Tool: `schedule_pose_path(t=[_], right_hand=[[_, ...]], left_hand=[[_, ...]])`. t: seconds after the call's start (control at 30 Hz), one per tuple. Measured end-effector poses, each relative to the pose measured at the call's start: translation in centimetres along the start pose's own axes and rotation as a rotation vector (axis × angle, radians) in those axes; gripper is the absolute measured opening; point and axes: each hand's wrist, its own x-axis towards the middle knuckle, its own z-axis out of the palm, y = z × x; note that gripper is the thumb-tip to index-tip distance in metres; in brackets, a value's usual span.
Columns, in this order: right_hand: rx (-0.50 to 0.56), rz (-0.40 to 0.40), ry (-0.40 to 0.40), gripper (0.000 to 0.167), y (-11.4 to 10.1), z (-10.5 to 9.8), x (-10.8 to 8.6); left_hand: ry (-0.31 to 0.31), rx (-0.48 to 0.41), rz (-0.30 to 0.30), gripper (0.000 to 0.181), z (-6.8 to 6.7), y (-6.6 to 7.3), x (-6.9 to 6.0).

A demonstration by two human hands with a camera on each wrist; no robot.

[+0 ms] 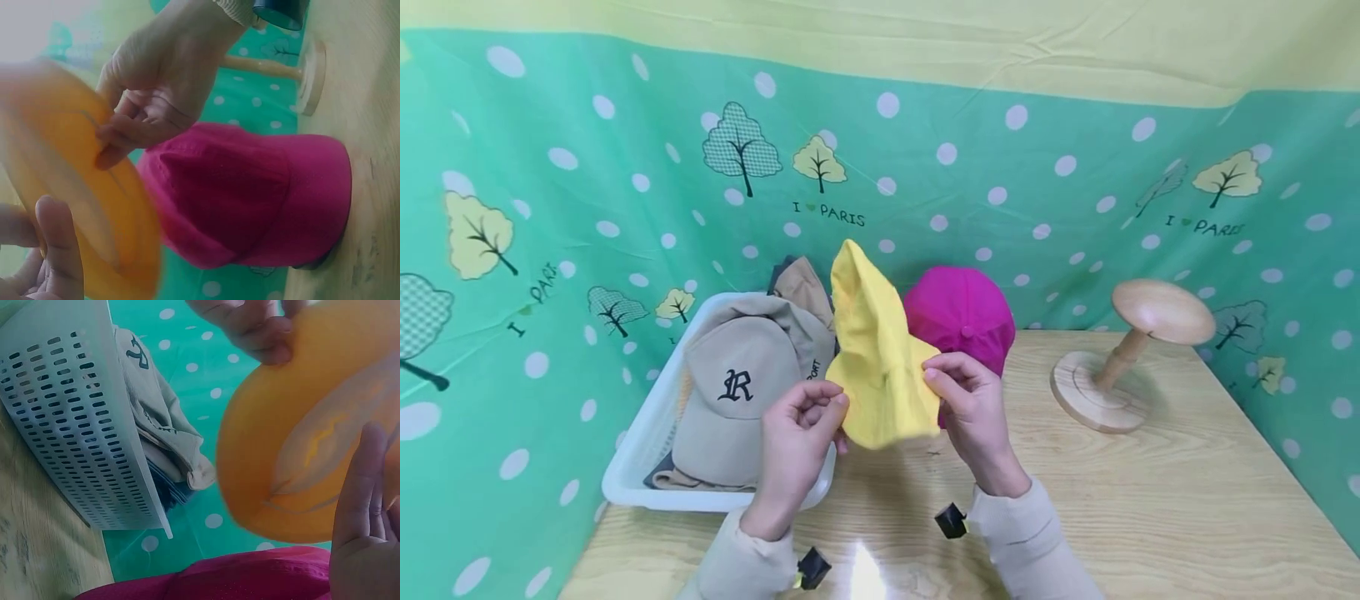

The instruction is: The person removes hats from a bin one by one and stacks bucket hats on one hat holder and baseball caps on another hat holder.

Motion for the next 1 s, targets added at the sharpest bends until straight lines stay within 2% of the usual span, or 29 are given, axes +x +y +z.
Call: schedule_pose_path(t=[0.1,0.17,0.3,0.5,0.77,1.0], right_hand=[[-0.105,0.008,0.066,0.014,0.0,0.1,0.2],[-0.157,-0.007,0.091,0.012,0.0,0.0,0.3],[-0.241,-0.045,0.132,0.007,-0.1,-0.1,0.4],[-0.336,-0.056,0.183,0.013,-0.3,-0.5,0.4],[-0.331,-0.085,0.235,0.01,-1.2,-1.8,-0.2],[-0.294,-0.09,0.264,0.019,-1.7,-3.1,-0.4]], left_hand=[[0.022,-0.003,-0.05,0.013,-0.1,-0.4,0.3],[0.031,-0.007,-0.056,0.016,-0.1,-0.6,0.6],[0.045,-0.037,-0.043,0.019,0.1,-1.0,0.9],[0.086,-0.103,-0.007,0.019,1.0,-1.8,1.0],[0.046,-0.144,0.062,0.018,3.5,-2.5,0.8],[0.03,-0.153,0.063,0.018,5.1,-3.2,0.9]])
